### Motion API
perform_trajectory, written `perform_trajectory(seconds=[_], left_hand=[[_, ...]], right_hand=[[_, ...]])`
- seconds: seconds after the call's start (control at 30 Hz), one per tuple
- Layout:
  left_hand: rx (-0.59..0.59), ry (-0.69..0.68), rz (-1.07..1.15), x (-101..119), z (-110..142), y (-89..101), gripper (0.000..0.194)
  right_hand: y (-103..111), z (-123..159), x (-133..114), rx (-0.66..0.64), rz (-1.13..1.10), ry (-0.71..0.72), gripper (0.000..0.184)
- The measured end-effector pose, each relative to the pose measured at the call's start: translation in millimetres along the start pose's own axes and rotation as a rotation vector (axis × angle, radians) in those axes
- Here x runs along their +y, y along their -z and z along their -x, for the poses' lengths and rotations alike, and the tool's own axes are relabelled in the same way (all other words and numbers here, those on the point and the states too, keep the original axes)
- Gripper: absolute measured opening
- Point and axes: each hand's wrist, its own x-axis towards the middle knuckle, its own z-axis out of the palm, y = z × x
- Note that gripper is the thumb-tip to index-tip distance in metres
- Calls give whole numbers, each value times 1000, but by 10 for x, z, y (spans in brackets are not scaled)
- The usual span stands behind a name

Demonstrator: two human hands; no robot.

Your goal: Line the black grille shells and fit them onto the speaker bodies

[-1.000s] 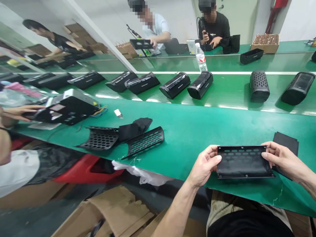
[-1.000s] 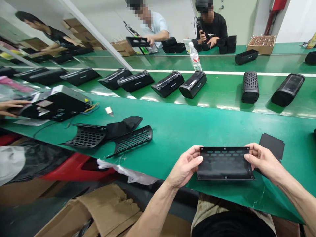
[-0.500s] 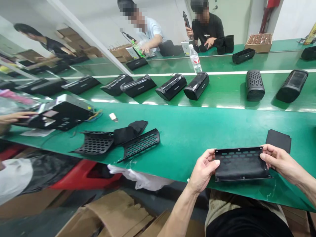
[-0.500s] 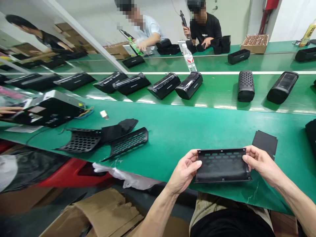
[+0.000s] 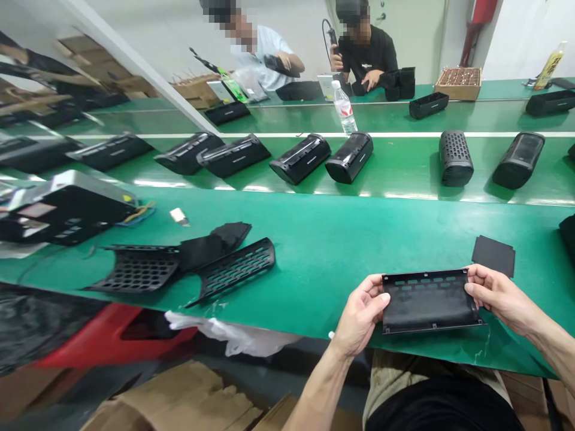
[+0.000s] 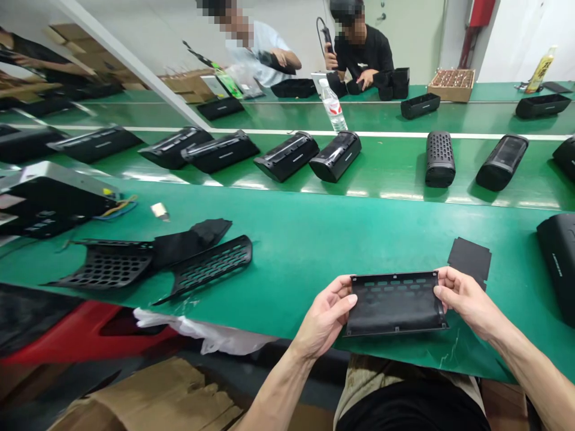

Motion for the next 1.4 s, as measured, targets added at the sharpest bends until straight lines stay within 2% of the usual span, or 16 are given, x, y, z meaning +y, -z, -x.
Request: perform_trajectory(seconds=[0.27,1.03,1.2,1.4], left_hand=[[0,-14,11,-7,-5,-9,51],[-54,-80,21,-98,-41,85,46],[-56,-92,87,-80,6,89,53],[20,-131,252,-180,57,84,56]], right_hand=[[17,8,11,17,6,-6,51],[41,3,43,42,-55,2,48],[33,47,38,19,-196,-11,45],[13,132,97,66,-144,51,41]])
